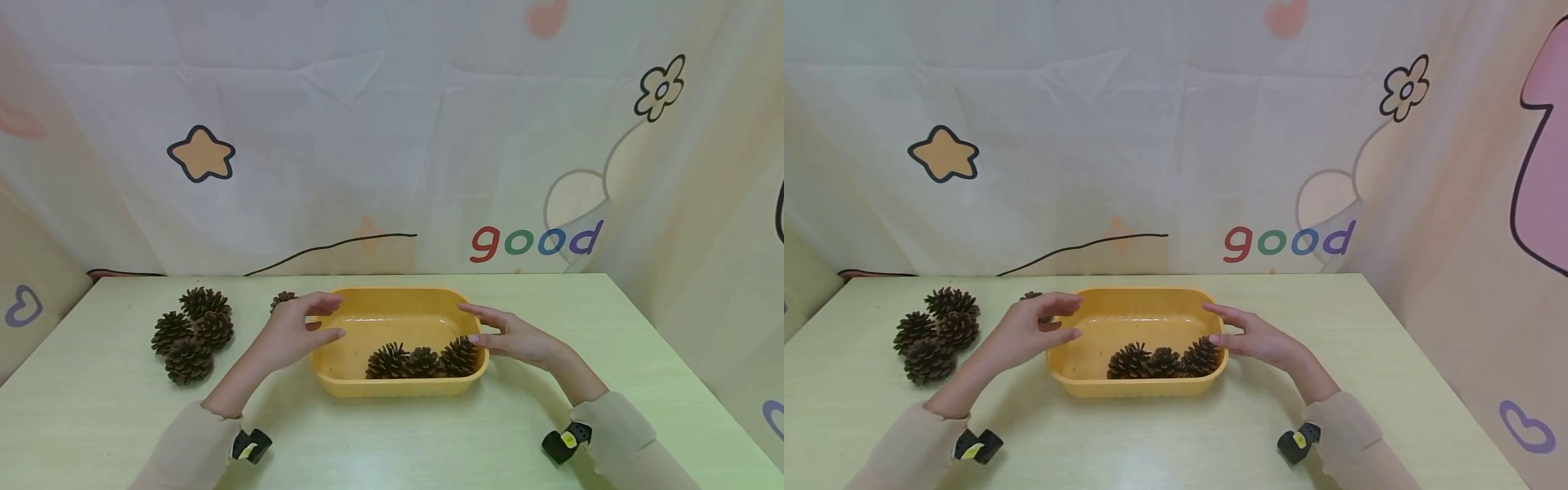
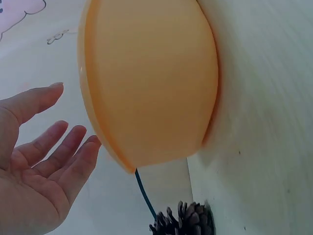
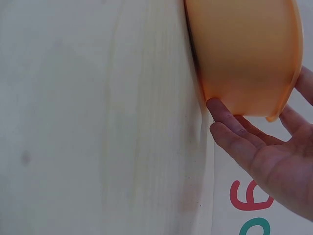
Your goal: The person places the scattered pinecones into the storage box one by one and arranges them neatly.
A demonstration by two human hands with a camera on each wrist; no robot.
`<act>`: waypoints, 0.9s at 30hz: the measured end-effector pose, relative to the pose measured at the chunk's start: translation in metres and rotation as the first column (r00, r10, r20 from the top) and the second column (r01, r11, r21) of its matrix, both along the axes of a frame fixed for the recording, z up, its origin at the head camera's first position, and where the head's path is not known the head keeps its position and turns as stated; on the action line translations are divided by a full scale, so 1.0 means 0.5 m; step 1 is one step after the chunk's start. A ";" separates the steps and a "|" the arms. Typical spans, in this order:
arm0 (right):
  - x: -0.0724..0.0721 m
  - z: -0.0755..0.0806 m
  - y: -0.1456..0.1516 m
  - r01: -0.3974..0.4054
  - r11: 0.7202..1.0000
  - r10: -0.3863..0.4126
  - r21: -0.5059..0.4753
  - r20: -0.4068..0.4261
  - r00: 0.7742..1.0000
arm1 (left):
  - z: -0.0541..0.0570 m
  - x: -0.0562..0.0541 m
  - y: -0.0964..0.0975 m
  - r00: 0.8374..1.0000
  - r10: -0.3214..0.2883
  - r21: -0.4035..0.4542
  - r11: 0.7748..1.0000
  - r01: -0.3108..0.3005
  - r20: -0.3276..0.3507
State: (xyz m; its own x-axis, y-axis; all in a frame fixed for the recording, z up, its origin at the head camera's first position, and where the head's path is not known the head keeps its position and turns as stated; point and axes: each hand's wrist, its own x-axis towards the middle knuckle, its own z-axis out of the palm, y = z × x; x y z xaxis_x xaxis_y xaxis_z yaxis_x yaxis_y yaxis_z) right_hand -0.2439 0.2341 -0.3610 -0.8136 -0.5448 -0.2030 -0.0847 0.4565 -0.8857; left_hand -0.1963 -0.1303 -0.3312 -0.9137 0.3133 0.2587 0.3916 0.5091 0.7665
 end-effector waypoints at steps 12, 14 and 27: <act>0.003 0.001 -0.002 0.014 1.000 -0.014 0.005 0.008 1.000 | -0.010 -0.010 -0.047 0.990 0.127 -0.036 0.991 -0.130 -0.063; 0.003 0.001 -0.003 0.016 1.000 -0.016 0.004 0.009 1.000 | -0.011 -0.012 -0.053 0.988 0.138 -0.037 0.989 -0.141 -0.068; 0.003 0.002 -0.002 0.014 1.000 -0.014 0.004 0.008 1.000 | -0.011 -0.037 -0.091 0.974 0.225 -0.011 0.974 -0.225 -0.008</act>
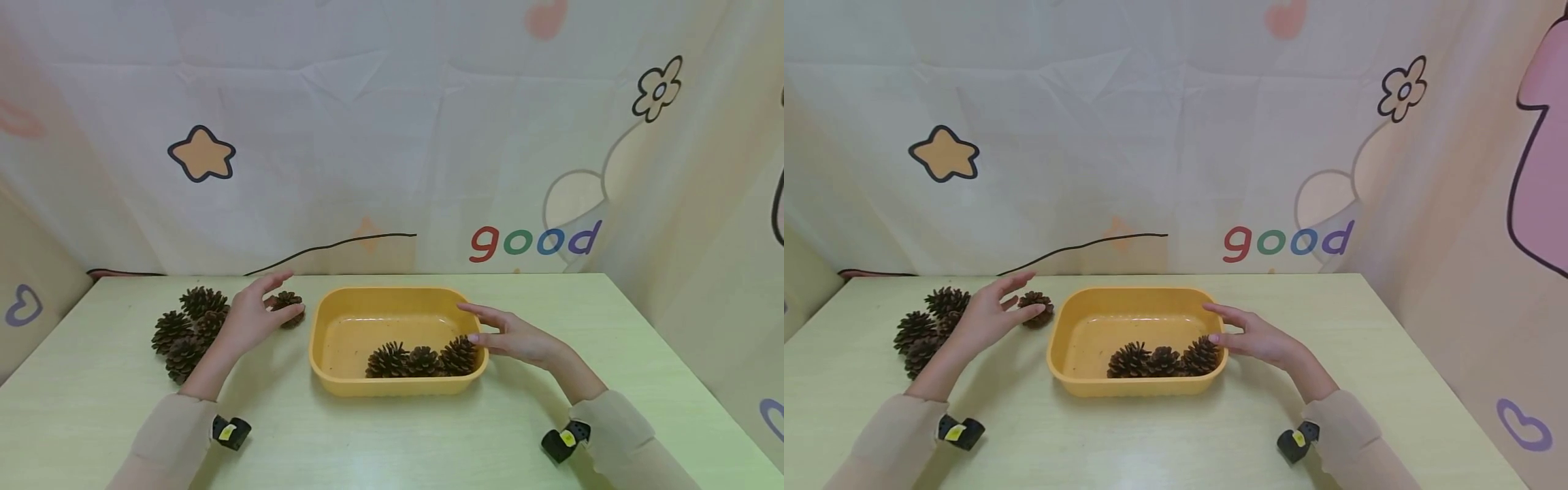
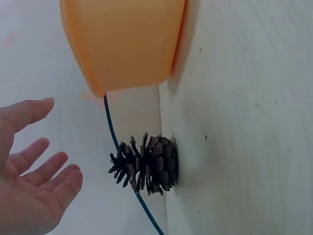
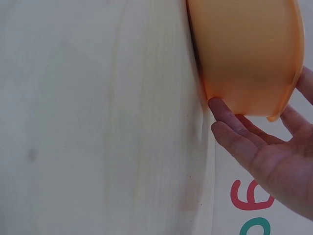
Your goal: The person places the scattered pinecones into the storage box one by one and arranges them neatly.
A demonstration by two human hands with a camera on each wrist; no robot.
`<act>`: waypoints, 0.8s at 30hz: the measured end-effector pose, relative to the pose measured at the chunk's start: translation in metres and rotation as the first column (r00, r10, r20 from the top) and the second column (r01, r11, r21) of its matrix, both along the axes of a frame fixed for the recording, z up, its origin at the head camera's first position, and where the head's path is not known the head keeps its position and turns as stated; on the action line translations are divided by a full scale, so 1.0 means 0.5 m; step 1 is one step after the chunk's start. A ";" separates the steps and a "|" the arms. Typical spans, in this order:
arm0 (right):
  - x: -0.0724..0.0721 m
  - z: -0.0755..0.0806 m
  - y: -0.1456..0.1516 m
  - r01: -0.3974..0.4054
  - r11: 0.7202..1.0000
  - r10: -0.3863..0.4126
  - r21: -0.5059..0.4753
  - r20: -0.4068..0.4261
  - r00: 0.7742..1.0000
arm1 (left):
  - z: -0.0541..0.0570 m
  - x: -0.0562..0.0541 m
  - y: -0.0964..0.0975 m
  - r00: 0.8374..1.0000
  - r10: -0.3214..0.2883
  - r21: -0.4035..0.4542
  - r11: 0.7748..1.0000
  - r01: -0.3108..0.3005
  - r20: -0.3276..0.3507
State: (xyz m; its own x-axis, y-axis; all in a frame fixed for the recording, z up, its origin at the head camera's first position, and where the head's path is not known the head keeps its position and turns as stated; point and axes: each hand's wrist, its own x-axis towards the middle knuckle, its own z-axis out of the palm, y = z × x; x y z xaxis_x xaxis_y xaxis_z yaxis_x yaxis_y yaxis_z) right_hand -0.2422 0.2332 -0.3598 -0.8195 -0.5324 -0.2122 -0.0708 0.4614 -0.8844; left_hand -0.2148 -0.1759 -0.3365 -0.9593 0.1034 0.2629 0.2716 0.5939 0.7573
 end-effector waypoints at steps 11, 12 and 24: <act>-0.005 -0.003 0.001 -0.024 1.000 0.024 -0.020 -0.006 1.000 | -0.019 -0.032 -0.014 0.999 0.039 -0.001 0.999 -0.039 0.033; -0.005 -0.003 0.000 -0.023 1.000 0.023 -0.021 -0.004 1.000 | -0.022 -0.035 -0.015 0.999 0.040 -0.006 0.999 -0.040 0.037; 0.000 0.001 0.000 -0.022 1.000 0.022 -0.019 -0.007 1.000 | -0.036 -0.057 -0.025 0.991 0.043 -0.082 0.996 -0.033 0.128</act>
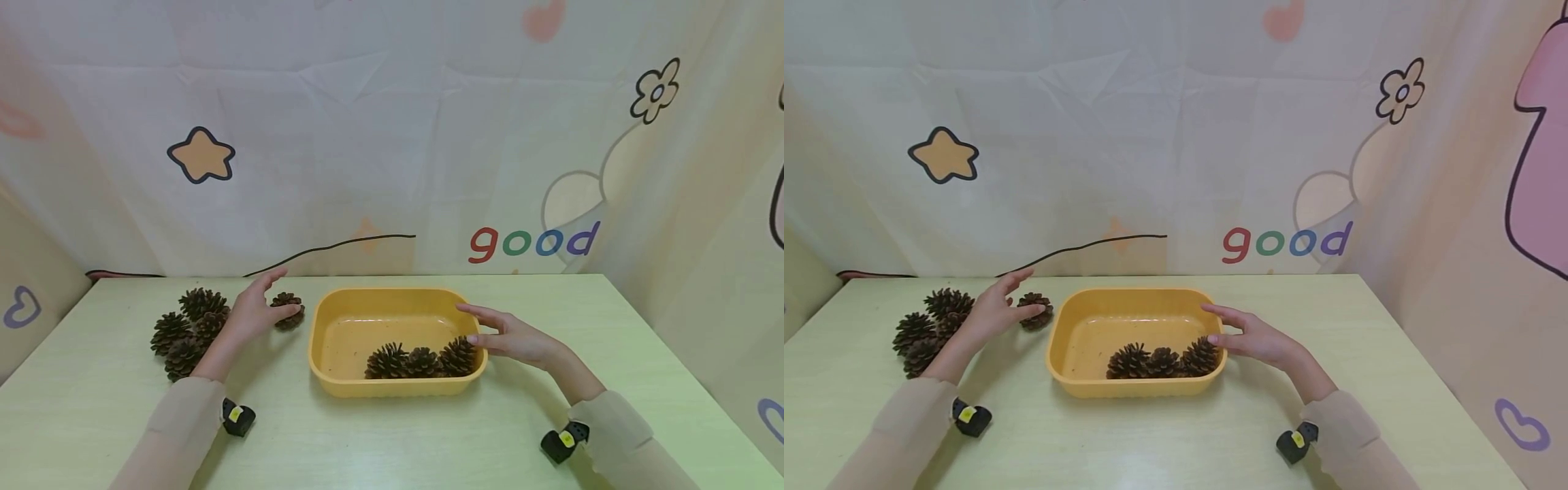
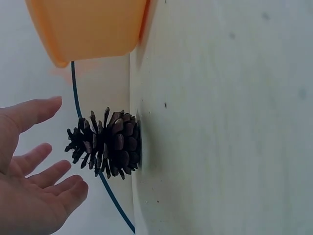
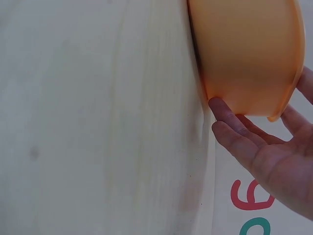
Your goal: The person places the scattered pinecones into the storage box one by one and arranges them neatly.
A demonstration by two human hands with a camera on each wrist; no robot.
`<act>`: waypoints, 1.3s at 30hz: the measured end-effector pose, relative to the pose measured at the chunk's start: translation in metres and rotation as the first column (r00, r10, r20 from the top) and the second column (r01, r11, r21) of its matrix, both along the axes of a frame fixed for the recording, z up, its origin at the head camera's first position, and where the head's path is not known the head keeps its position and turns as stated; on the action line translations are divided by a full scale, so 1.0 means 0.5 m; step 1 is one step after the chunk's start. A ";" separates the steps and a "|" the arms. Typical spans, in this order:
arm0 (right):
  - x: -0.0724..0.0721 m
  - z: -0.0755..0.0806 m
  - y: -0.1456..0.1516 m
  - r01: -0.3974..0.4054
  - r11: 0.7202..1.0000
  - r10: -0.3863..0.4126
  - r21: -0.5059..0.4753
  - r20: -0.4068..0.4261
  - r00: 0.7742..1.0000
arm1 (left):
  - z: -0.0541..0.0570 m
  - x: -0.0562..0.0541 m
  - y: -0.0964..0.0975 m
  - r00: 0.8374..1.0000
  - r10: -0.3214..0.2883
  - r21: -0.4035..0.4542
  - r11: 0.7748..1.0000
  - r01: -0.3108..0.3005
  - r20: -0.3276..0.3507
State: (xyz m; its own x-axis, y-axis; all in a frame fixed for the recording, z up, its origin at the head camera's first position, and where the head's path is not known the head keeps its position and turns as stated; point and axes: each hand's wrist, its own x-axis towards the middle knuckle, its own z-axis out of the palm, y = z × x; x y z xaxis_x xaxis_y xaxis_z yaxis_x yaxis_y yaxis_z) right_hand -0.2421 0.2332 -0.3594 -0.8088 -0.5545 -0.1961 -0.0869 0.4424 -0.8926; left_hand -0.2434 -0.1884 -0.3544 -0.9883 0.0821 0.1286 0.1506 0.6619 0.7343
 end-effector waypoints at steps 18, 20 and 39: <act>-0.002 -0.004 0.003 -0.001 1.000 0.001 0.007 -0.010 1.000 | -0.014 -0.021 -0.001 0.990 -0.034 -0.093 0.995 0.047 0.138; -0.003 -0.004 0.003 -0.004 1.000 0.004 0.004 -0.010 1.000 | -0.014 -0.021 0.000 0.990 -0.036 -0.110 0.993 0.051 0.133; -0.003 -0.003 0.001 0.008 1.000 -0.008 0.016 -0.008 1.000 | 0.011 -0.003 0.012 0.999 0.004 -0.116 0.993 0.002 0.046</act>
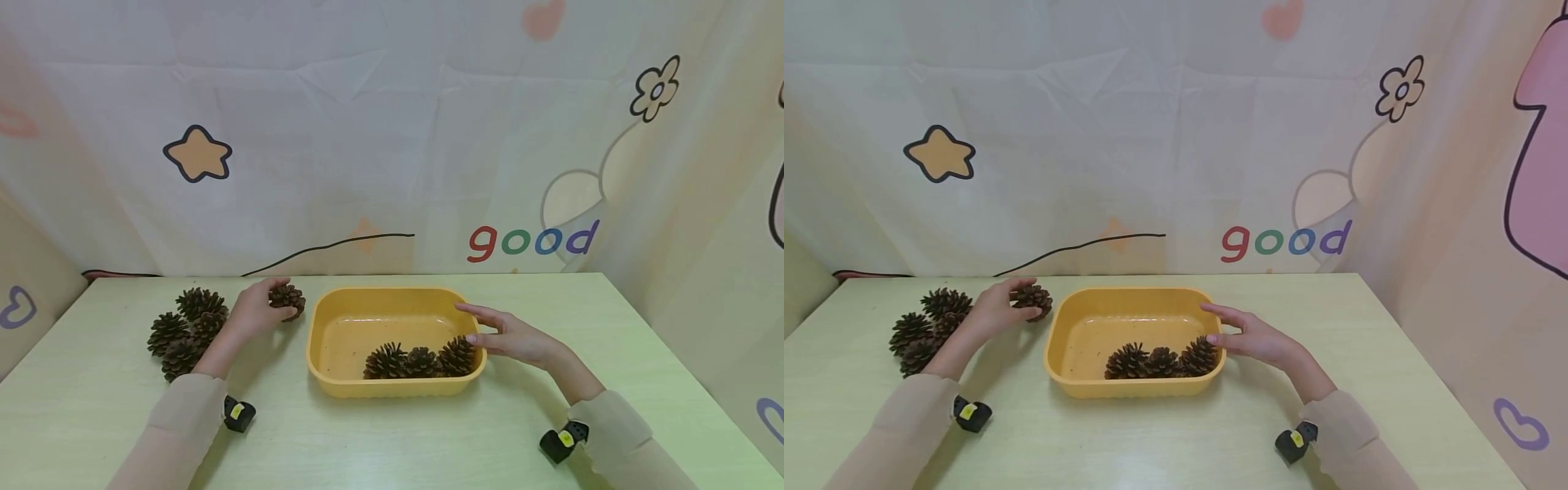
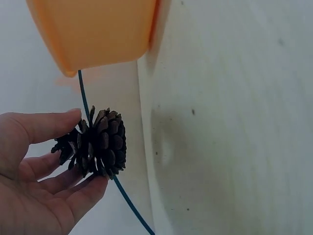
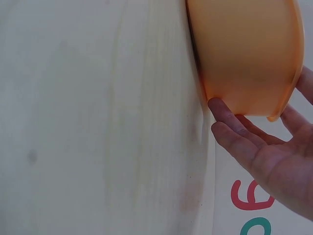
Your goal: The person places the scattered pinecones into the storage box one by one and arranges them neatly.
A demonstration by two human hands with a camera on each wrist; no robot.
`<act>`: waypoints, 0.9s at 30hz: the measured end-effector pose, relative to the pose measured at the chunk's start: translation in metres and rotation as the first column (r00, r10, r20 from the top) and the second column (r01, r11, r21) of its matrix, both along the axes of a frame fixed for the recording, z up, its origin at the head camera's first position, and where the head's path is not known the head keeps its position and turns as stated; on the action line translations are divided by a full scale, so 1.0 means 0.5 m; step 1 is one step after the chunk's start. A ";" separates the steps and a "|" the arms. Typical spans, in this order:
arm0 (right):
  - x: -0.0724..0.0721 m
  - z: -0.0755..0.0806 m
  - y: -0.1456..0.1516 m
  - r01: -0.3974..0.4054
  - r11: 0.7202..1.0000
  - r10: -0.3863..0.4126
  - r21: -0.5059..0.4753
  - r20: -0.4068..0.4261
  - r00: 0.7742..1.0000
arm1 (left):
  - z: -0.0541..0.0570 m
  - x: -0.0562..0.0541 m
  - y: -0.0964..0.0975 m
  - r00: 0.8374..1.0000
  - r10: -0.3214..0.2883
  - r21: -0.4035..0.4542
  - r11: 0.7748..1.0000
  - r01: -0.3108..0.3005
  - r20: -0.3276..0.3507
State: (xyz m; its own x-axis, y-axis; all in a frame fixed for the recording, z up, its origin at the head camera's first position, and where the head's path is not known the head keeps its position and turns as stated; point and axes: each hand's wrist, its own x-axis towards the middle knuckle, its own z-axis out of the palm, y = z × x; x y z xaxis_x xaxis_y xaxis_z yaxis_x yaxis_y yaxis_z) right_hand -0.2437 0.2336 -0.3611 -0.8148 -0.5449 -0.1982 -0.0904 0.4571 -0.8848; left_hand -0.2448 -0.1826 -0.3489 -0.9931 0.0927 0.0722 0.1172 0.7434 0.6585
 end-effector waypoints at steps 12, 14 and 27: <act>0.001 0.001 0.001 -0.003 1.000 0.003 -0.009 0.008 1.000 | 0.033 0.033 0.008 0.993 -0.007 0.021 1.000 0.010 -0.121; 0.001 0.001 0.001 -0.005 1.000 0.005 -0.006 0.006 1.000 | 0.037 0.038 0.008 0.990 -0.013 0.026 1.000 0.017 -0.139; 0.002 0.002 0.000 -0.001 1.000 0.001 -0.008 0.012 1.000 | 0.061 0.067 0.011 0.986 -0.036 0.073 0.996 0.048 -0.161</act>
State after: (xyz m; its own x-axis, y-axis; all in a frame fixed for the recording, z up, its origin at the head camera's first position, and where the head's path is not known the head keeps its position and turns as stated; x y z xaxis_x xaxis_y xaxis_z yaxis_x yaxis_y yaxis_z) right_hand -0.2427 0.2337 -0.3600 -0.8119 -0.5471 -0.2037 -0.0802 0.4502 -0.8893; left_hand -0.2114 -0.1770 -0.3184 -0.9636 0.1218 0.2381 0.2554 0.6836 0.6837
